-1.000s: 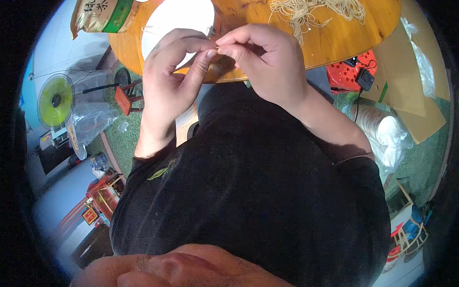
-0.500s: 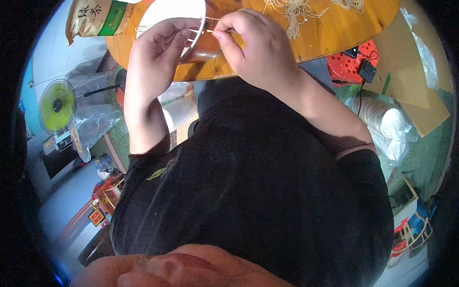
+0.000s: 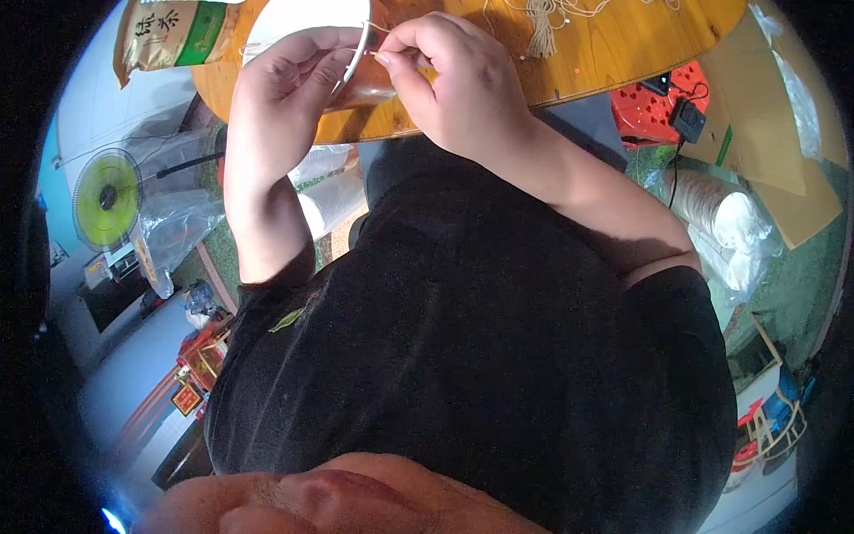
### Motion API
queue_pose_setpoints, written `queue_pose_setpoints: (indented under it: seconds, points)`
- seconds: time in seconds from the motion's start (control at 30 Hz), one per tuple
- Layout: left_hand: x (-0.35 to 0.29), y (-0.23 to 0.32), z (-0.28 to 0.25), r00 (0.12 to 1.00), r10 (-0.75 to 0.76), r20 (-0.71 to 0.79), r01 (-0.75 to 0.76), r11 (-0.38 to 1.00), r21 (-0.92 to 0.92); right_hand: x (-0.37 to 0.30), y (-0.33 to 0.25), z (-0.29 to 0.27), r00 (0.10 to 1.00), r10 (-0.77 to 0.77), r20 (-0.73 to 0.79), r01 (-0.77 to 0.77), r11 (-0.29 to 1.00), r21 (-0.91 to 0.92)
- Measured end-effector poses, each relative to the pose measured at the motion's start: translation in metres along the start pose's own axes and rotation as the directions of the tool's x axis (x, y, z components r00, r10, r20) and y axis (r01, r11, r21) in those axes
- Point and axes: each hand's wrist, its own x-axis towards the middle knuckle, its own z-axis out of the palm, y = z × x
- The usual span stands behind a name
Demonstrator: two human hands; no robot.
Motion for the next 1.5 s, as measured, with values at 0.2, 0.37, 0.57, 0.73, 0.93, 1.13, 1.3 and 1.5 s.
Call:
queue_pose_setpoints:
  seconds: [0.2, 0.37, 0.57, 0.73, 0.93, 1.13, 1.3, 1.5]
  points:
    - [0.002, -0.001, -0.004, 0.999, 0.004, 0.032, -0.005, 1.000, 0.029, 0.000, 0.003, -0.001, 1.000, -0.018, 0.024, 0.019, 1.000, -0.022]
    - [0.001, -0.002, -0.006, 0.997, -0.022, 0.074, 0.024, 1.000, -0.019, -0.001, 0.001, 0.000, 0.999, -0.039, 0.022, 0.039, 0.999, -0.034]
    - [0.007, -0.006, -0.008, 0.995, -0.023, 0.100, 0.019, 0.999, 0.039, 0.000, 0.002, -0.001, 0.997, -0.075, 0.002, 0.075, 0.994, -0.076]
    - [0.010, -0.009, -0.011, 0.992, -0.058, 0.116, 0.025, 0.963, 0.268, 0.000, -0.001, -0.002, 0.997, -0.080, 0.009, 0.081, 0.992, -0.093]
    - [0.007, -0.008, -0.007, 0.997, -0.031, 0.071, 0.020, 0.989, 0.146, -0.001, -0.004, 0.011, 0.980, 0.162, -0.117, -0.096, 0.896, 0.434]
    - [0.009, -0.016, 0.000, 0.988, 0.154, -0.018, -0.144, 0.953, 0.266, 0.013, -0.014, 0.000, 0.929, 0.370, -0.011, -0.284, 0.730, 0.622]
    - [0.035, -0.024, 0.019, 0.553, 0.779, -0.296, -0.830, 0.486, -0.273, 0.023, 0.019, 0.018, 0.992, -0.094, -0.083, 0.113, 0.381, 0.917]
    - [-0.006, 0.029, 0.000, 0.999, -0.047, -0.009, 0.046, 0.996, -0.073, 0.031, -0.031, -0.012, 0.874, 0.404, 0.271, -0.474, 0.579, 0.663]
